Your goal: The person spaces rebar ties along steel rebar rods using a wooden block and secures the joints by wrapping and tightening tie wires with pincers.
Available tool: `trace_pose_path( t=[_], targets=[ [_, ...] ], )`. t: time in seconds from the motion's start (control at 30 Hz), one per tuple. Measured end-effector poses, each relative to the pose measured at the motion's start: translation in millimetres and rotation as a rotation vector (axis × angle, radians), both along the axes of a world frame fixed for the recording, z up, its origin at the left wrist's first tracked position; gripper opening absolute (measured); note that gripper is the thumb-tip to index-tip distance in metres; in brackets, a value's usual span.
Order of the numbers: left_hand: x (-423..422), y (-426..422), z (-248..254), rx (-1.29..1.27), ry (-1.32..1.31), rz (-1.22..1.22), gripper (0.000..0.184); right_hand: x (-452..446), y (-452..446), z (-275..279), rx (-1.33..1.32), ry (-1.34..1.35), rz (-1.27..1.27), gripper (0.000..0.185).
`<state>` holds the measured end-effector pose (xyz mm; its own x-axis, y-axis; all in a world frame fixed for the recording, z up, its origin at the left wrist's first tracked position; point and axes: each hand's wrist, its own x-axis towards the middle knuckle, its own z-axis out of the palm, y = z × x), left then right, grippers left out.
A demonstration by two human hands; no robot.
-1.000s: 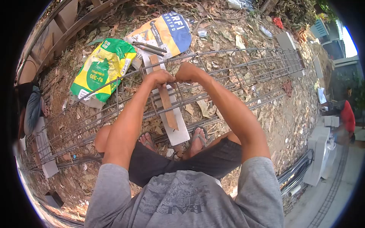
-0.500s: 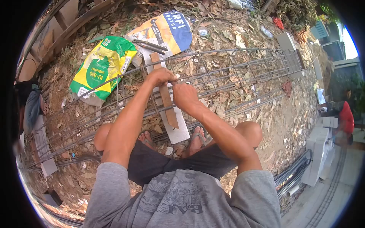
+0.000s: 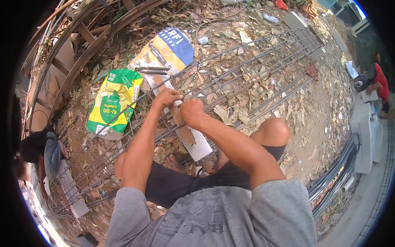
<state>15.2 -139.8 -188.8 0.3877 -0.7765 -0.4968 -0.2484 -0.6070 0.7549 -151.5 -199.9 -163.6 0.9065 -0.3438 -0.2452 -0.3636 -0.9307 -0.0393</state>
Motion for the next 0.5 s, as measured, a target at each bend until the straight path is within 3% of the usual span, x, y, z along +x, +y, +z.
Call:
trace_pose_path(
  t=[0.13,0.27,0.37,0.47,0.5],
  targets=[
    [-1.0,0.5,-17.2,-0.073,-0.027,0.048,0.033,-13.4,6.6,20.6,0.024,-0.022,0.046,0.021],
    [2.5,-0.8,-15.3,-0.003,-0.017,0.03,0.038,-23.2,16.4,2.3,0.05,-0.16,-0.087,0.017],
    [3.9,-2.7,-9.3,0.033,-0.007,0.03,0.042,-4.4,2.2,-8.4,0.079,-0.107,-0.076,0.017],
    [0.9,-1.5,-5.9,0.045,0.015,0.027,0.043,35.2,-12.0,35.0,0.474,0.481,-0.189,0.02],
    [1.3,-1.3,-5.7,0.035,0.022,0.018,0.042,38.9,-11.5,32.1,0.493,0.507,-0.168,0.02]
  ],
)
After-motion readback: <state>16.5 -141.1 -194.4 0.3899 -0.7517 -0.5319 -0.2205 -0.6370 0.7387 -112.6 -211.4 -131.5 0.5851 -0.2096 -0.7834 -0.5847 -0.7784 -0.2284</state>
